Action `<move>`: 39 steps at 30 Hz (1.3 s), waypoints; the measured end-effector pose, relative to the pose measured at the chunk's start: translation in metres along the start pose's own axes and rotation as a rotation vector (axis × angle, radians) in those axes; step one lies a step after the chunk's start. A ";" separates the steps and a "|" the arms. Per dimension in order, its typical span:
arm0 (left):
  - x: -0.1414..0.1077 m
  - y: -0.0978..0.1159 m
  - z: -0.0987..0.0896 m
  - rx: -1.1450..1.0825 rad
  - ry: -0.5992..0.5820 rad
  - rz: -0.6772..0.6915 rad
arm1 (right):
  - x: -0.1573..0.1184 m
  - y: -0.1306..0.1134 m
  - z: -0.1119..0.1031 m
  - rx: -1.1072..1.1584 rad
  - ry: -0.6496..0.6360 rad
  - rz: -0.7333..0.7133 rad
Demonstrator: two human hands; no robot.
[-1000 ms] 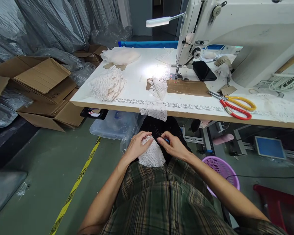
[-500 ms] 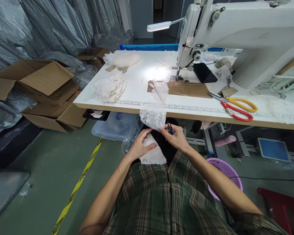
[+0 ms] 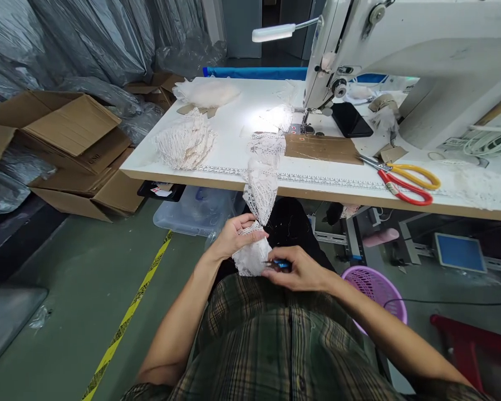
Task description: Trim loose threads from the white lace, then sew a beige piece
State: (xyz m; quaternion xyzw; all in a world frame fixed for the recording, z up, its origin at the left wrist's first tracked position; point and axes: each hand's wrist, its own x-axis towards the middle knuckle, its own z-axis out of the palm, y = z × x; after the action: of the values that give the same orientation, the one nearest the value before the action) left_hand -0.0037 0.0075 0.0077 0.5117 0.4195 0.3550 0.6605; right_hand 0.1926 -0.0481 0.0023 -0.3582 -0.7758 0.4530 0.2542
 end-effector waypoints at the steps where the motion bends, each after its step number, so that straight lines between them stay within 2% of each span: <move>1: -0.001 0.000 0.000 0.049 0.027 0.007 | 0.002 0.002 -0.003 0.030 0.047 0.040; 5: -0.003 -0.004 -0.002 0.188 0.076 0.052 | 0.016 0.013 -0.014 0.076 0.198 0.133; 9: -0.003 -0.005 -0.002 0.190 0.094 0.085 | 0.027 0.019 -0.016 0.035 0.244 0.134; 14: -0.006 0.000 0.000 0.234 0.071 0.109 | 0.036 0.012 -0.019 -0.027 0.224 0.121; 19: -0.006 0.001 0.001 0.217 0.104 0.117 | 0.043 0.007 -0.021 -0.107 0.211 0.067; 22: -0.005 -0.001 0.001 0.195 0.110 0.108 | 0.047 0.008 -0.018 -0.124 0.220 0.086; 28: -0.002 -0.005 0.005 0.107 0.103 0.063 | 0.050 0.012 -0.009 -0.029 0.262 0.141; 32: -0.001 -0.005 0.007 0.051 0.103 0.022 | 0.048 0.015 -0.008 -0.072 0.270 0.176; 39: -0.002 -0.004 0.009 -0.004 0.115 -0.016 | 0.048 0.016 -0.013 0.049 0.207 0.144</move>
State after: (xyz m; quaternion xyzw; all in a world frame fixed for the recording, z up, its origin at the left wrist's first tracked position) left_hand 0.0039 0.0019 0.0049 0.4858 0.4601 0.3793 0.6391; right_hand 0.1775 0.0010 -0.0023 -0.4516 -0.7063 0.4494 0.3086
